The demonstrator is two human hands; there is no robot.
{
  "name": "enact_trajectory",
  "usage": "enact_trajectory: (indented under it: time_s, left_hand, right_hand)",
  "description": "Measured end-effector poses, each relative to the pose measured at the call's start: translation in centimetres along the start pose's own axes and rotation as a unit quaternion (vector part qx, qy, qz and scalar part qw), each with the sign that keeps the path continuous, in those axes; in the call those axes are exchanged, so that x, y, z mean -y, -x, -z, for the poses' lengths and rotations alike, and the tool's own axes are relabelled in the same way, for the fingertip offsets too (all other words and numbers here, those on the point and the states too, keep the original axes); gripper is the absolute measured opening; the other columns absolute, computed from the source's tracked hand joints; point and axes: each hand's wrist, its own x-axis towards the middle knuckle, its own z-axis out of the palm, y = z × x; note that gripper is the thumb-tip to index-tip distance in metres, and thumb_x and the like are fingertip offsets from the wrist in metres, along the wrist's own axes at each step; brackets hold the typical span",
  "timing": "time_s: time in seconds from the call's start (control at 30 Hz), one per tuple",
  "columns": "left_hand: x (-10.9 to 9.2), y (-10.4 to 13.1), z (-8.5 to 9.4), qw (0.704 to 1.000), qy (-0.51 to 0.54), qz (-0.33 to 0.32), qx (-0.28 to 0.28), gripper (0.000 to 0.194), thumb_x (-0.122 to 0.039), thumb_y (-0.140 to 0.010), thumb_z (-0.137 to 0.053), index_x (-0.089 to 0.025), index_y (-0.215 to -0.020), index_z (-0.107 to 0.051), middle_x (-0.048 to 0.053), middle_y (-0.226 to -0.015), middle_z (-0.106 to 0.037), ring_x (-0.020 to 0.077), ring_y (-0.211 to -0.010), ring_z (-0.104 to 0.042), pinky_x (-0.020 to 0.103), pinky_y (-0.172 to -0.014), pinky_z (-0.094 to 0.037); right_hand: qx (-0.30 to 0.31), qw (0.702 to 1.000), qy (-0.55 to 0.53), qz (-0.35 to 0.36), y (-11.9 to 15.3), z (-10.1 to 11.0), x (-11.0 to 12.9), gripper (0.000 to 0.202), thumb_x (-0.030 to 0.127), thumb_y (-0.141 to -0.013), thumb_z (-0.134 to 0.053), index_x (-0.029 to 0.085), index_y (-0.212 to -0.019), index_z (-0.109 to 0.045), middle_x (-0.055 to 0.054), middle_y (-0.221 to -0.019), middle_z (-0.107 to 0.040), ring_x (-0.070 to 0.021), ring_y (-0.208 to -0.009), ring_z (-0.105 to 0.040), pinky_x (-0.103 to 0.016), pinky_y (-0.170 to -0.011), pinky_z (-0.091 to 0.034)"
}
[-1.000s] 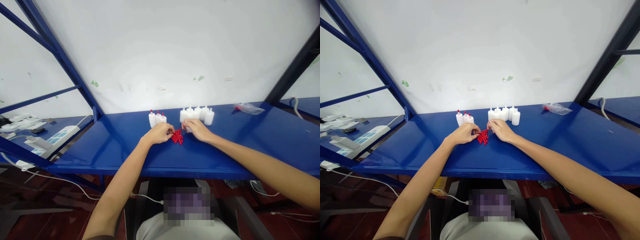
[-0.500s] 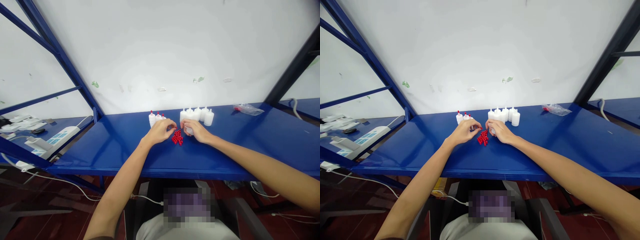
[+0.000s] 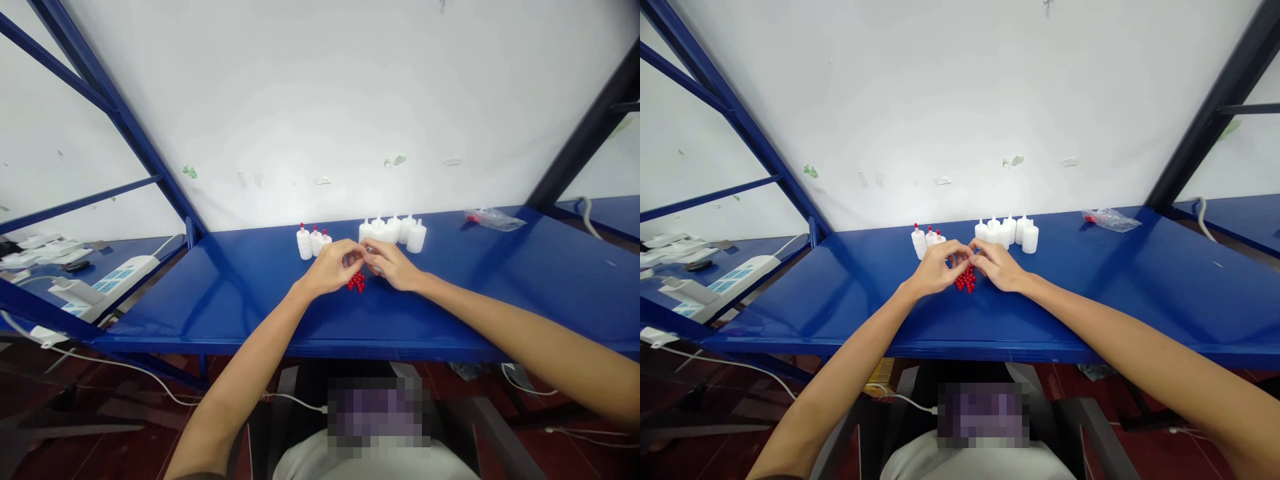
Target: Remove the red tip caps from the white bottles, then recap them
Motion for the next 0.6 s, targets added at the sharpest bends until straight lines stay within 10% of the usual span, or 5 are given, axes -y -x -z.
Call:
enact_trajectory:
  time_s: [0.6]
  left_hand:
    - [-0.79,-0.22,-0.67,0.996,0.084,0.010,0.012,0.013,-0.022,-0.091,-0.060,-0.014,-0.094,-0.069,0.005,-0.084,-0.064,0.0113,-0.071,-0.059,0.024,-0.067,-0.049]
  right_hand:
    - [-0.025,0.998,0.028,0.046,0.26,0.11,0.60,0.017,0.032,-0.086,-0.044,0.019,-0.081,-0.054,0.003,-0.058,-0.048,-0.0140,-0.054,-0.043,-0.028,-0.055,-0.032]
